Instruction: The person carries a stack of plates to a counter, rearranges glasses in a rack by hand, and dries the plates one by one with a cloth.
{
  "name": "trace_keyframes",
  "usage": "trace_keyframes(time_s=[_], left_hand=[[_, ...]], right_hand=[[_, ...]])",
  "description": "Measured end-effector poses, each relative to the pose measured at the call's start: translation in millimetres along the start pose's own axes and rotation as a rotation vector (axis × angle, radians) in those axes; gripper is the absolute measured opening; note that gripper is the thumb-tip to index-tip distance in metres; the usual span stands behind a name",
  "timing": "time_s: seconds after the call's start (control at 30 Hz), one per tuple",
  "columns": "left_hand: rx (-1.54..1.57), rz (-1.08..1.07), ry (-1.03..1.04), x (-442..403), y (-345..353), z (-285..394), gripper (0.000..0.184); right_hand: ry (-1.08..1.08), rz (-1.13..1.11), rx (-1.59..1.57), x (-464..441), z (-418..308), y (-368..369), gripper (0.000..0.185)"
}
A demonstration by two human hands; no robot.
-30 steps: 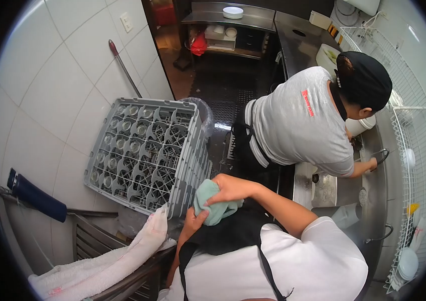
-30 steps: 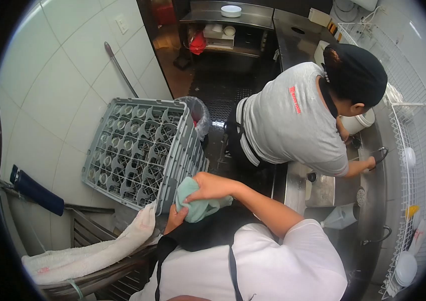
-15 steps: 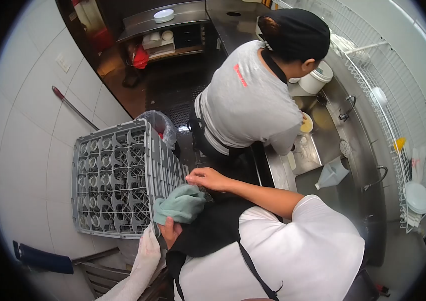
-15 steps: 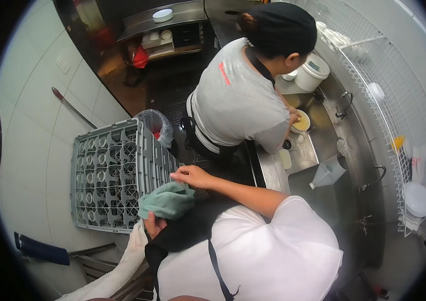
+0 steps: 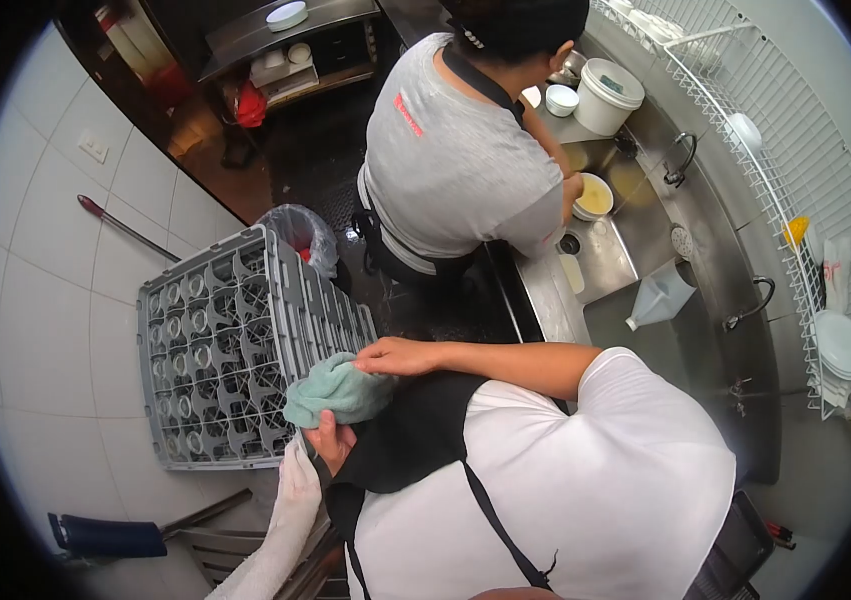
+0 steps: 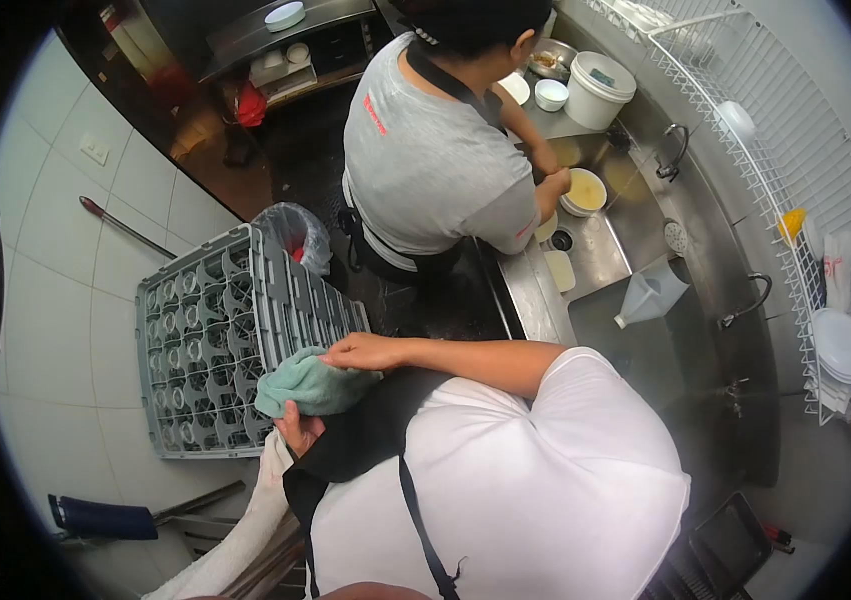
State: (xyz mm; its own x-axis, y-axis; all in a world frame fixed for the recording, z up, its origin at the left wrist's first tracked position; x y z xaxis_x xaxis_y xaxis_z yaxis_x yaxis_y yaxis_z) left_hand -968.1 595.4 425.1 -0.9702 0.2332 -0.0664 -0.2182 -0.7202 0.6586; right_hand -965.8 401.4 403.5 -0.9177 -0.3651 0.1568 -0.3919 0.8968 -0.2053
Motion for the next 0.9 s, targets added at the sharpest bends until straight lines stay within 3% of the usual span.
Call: trace_keyframes(time_s=[0.13,0.2,0.27,0.43,0.53,0.9], left_hand=[[-0.096,-0.104,-0.168,0.1,-11.8,3.7,0.063],[-0.251,-0.096,-0.35,1.1,-17.9,14.0,0.059],[-0.293,-0.107,-0.356,4.5,-19.4,13.5,0.059],[-0.171,-0.069,-0.022,8.4,8.3,-1.6,0.064],[-0.105,0.003,0.005,12.3,7.5,-12.1,0.063],[-0.065,-0.088,-0.047,11.0,24.3,-22.9,0.06]], right_hand=[[0.007,-0.042,0.005,-5.7,14.3,7.6,0.046],[0.012,-0.037,0.043,-6.1,14.0,8.9,0.044],[0.035,-0.034,0.117,-4.0,4.5,3.2,0.042],[-0.023,0.099,0.34,6.6,0.7,-7.4,0.039],[-0.048,0.125,0.384,13.4,2.4,-11.4,0.039],[0.024,0.064,0.47,23.5,4.1,-20.6,0.031]])
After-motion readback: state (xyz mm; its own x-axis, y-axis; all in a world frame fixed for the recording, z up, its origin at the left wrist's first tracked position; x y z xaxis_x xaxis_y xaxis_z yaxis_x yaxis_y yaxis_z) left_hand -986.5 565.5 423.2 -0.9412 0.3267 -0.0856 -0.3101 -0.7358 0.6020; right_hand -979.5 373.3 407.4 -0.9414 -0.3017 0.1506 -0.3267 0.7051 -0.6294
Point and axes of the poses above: each hand's wrist, its own x-axis away from the middle knuckle, its own y-axis out of the palm, z = x × y, the point moved 6 cm from there along -x, towards the middle knuckle, and after that the axes turned 11 degrees about x, right-handed, at the moved point
